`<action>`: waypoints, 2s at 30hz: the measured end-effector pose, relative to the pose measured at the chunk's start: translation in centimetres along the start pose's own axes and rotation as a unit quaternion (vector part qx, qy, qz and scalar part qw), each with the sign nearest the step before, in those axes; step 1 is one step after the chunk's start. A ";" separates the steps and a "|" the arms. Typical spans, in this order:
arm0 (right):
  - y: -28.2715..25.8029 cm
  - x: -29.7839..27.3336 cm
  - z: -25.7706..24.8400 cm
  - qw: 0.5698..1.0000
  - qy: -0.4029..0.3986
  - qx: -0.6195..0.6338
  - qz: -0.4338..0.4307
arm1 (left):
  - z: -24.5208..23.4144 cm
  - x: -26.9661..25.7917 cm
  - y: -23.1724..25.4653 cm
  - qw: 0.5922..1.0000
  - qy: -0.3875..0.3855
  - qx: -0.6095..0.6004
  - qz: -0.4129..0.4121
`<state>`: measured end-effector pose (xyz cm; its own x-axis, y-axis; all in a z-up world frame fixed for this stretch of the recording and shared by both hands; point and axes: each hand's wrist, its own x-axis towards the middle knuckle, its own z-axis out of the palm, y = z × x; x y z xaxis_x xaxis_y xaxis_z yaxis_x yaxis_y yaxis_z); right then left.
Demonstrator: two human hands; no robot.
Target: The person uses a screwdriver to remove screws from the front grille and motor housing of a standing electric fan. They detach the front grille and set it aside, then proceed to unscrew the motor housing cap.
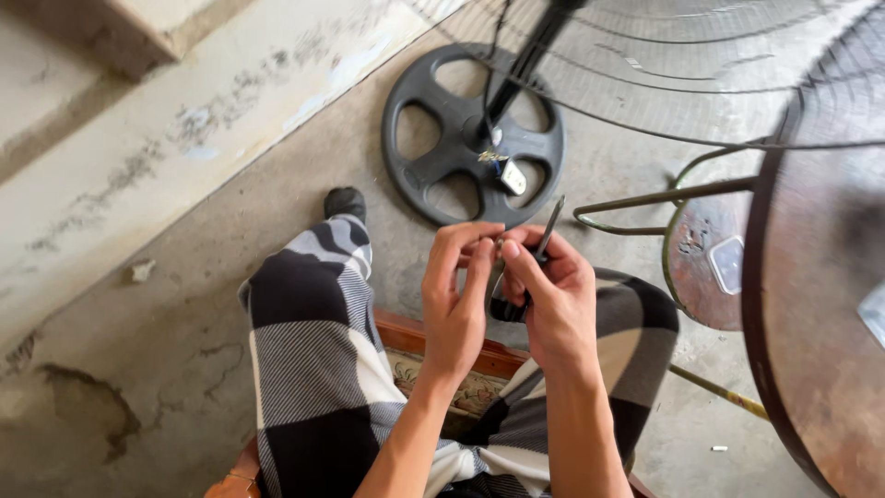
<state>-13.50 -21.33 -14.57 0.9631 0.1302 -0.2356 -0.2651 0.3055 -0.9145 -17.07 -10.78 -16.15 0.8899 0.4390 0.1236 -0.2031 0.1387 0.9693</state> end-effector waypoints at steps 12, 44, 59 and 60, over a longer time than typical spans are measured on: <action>-5.1 -7.1 -7.0 0.996 0.051 0.025 -0.074 | 5.5 -4.8 4.8 0.991 -0.125 -0.010 0.048; -9.8 -12.7 -8.2 0.910 0.135 -0.262 -0.290 | 9.9 -8.0 5.3 0.925 -0.206 -0.270 -0.170; -9.9 -12.1 -9.0 0.895 0.149 -0.291 -0.304 | 9.4 -7.4 6.0 0.944 -0.236 -0.190 -0.131; -9.9 -12.1 -9.2 0.892 0.154 -0.296 -0.306 | 9.4 -7.4 6.1 0.944 -0.238 -0.183 -0.133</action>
<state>-22.05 -34.62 -5.65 0.9104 -0.1835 0.3707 0.2971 -0.3335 -0.8947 -21.06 -21.53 -9.13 0.9943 -0.0921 0.0529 0.0032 0.5238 0.8518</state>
